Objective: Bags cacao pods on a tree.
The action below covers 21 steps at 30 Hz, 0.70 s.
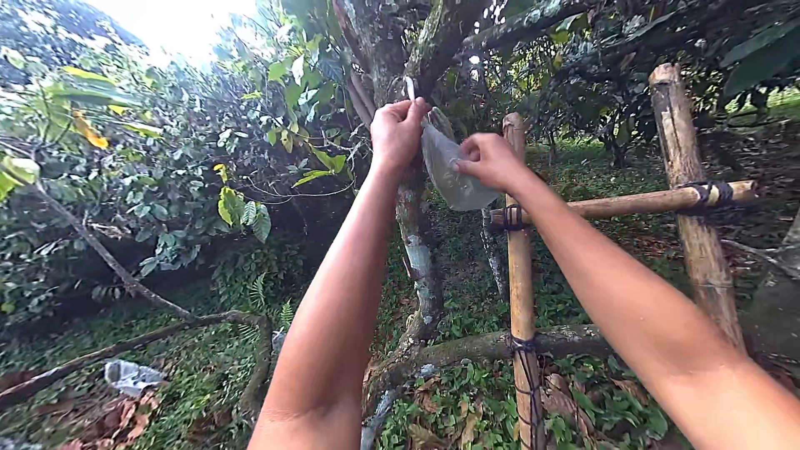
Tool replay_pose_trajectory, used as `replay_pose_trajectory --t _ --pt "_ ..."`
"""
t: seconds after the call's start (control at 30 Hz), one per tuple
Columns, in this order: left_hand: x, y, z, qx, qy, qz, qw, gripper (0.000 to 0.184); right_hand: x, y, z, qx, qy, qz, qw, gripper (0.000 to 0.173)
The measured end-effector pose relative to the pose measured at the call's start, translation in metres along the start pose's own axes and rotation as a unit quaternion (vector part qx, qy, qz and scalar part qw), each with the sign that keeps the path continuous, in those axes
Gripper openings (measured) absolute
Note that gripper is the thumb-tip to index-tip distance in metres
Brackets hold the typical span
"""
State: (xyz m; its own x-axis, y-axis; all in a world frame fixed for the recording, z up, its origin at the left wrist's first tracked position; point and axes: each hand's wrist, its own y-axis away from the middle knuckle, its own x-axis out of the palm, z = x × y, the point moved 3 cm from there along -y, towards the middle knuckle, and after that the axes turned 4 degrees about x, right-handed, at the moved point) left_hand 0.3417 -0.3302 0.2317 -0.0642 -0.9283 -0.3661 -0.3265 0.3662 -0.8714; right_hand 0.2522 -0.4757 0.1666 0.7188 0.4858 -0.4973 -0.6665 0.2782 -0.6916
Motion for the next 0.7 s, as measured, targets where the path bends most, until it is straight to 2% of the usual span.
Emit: replay_pose_trajectory --t 0.03,0.1,0.2,0.27,0.33,0.4,0.47,0.53,0.57,0.63,0.67,0.7 --pt "-0.002 0.000 0.002 0.000 -0.009 -0.001 1.000 0.033 0.002 0.010 -0.005 0.009 0.010 -0.010 1.000 0.033" --pt "-0.006 0.001 0.004 -0.001 -0.055 -0.003 0.998 0.032 0.007 0.031 -0.010 0.020 0.017 -0.017 0.999 0.026" --pt "-0.003 0.006 0.009 -0.012 -0.154 -0.017 0.988 0.033 0.023 0.058 -0.013 0.047 0.015 -0.015 0.999 0.028" --pt "-0.006 0.007 0.017 -0.042 -0.183 -0.046 0.981 0.035 0.038 0.074 -0.014 0.054 0.023 -0.005 0.998 0.032" --pt "-0.010 0.012 0.027 -0.063 -0.180 -0.054 0.980 0.037 0.053 0.098 -0.017 0.025 0.030 0.003 0.999 0.035" --pt "-0.015 0.024 0.035 -0.076 -0.145 -0.034 0.986 0.037 0.062 0.134 -0.022 -0.016 0.036 0.056 0.998 0.032" --pt "-0.024 0.049 0.038 -0.079 -0.087 -0.029 0.993 0.038 0.059 0.184 -0.032 -0.032 0.025 0.208 0.977 0.025" --pt "-0.032 0.099 0.026 -0.061 -0.046 -0.004 0.997 0.043 0.046 0.241 -0.047 -0.041 -0.018 0.361 0.932 0.023" --pt "-0.031 0.136 0.015 -0.040 -0.027 0.028 0.998 0.042 0.037 0.270 -0.057 -0.056 -0.046 0.393 0.917 0.023" --pt "-0.012 0.239 -0.003 -0.016 0.075 0.160 0.984 0.031 0.014 0.323 -0.080 -0.090 -0.119 0.382 0.912 0.023" --pt "0.003 0.298 -0.008 -0.028 0.151 0.254 0.955 0.026 0.003 0.347 -0.088 -0.085 -0.162 0.353 0.918 0.023" --pt "0.018 0.356 -0.015 -0.043 0.211 0.366 0.905 0.027 -0.008 0.367 -0.093 -0.057 -0.200 0.323 0.923 0.021"
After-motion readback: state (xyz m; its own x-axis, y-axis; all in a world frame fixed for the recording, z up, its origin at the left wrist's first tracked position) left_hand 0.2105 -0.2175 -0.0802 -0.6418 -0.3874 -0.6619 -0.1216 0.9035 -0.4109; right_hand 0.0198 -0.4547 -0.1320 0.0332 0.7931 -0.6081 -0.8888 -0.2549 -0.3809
